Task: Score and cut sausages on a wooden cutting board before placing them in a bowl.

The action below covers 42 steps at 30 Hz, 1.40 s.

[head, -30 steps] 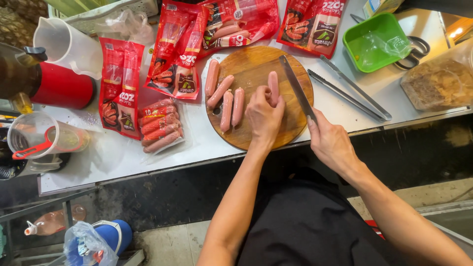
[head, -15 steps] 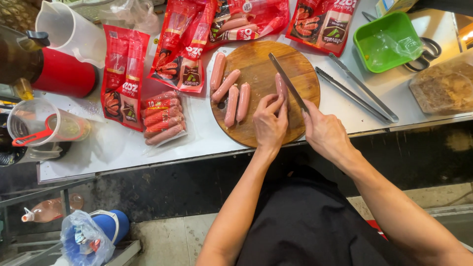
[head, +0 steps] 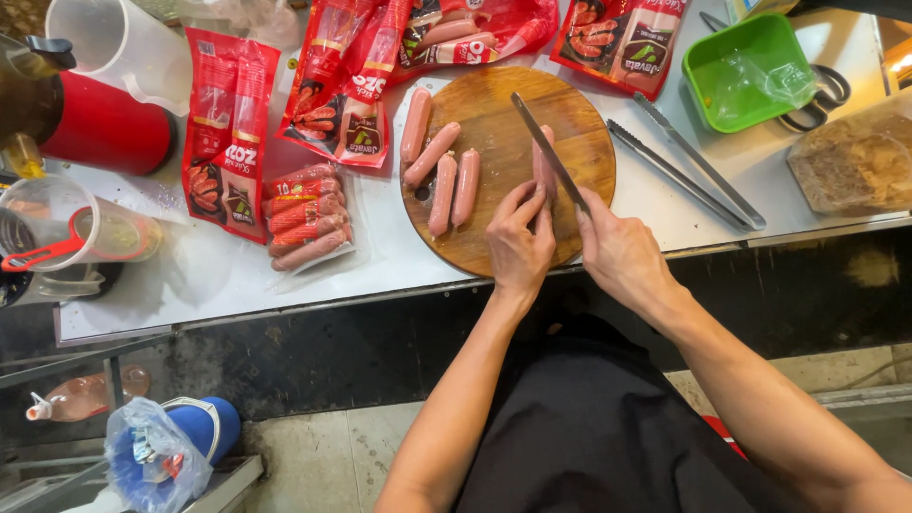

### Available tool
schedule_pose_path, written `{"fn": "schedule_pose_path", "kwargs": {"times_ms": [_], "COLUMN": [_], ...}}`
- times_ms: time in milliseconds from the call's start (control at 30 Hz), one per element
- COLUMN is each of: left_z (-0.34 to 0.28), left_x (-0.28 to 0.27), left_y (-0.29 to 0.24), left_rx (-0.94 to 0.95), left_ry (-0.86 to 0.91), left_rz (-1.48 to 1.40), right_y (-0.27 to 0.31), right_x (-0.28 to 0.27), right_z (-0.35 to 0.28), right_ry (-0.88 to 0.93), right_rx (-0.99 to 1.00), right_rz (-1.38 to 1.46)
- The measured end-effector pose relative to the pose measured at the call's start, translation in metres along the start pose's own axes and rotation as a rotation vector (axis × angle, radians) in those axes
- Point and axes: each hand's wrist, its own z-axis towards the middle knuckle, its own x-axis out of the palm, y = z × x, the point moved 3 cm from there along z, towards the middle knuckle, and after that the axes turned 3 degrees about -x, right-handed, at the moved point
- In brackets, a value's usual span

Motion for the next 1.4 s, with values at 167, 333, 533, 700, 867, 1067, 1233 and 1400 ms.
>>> {"fn": "schedule_pose_path", "kwargs": {"times_ms": [167, 333, 533, 700, 867, 1067, 1233, 1400], "left_z": [0.002, 0.012, 0.059, 0.068, 0.04, 0.045, 0.028, 0.026], "left_x": [-0.005, 0.004, 0.01, -0.078, -0.055, -0.015, 0.0, -0.004], "left_y": [-0.007, -0.001, 0.016, -0.016, 0.013, -0.014, 0.0, -0.002], "left_rx": [-0.039, -0.005, -0.045, 0.137, 0.206, 0.021, -0.007, -0.108], "left_ry": [0.02, 0.016, 0.093, -0.051, -0.051, 0.171, 0.052, 0.031], "left_rz": [-0.029, -0.001, -0.202, 0.374, 0.703, 0.374, 0.198, 0.146], "right_y": [0.0, 0.004, -0.016, -0.015, -0.021, -0.02, -0.007, 0.004], "right_x": [0.006, -0.008, -0.017, -0.01, -0.007, -0.01, -0.009, -0.002], "right_z": [-0.01, -0.01, -0.015, -0.02, -0.016, -0.013, -0.013, -0.007], "right_ry": [0.007, -0.004, -0.079, 0.002, -0.005, -0.008, -0.018, 0.007], "right_rx": [-0.012, -0.01, 0.071, 0.113, 0.1, 0.122, 0.099, 0.077], "right_rz": [0.053, 0.105, 0.101, 0.111, 0.124, 0.095, 0.085, 0.034]}}
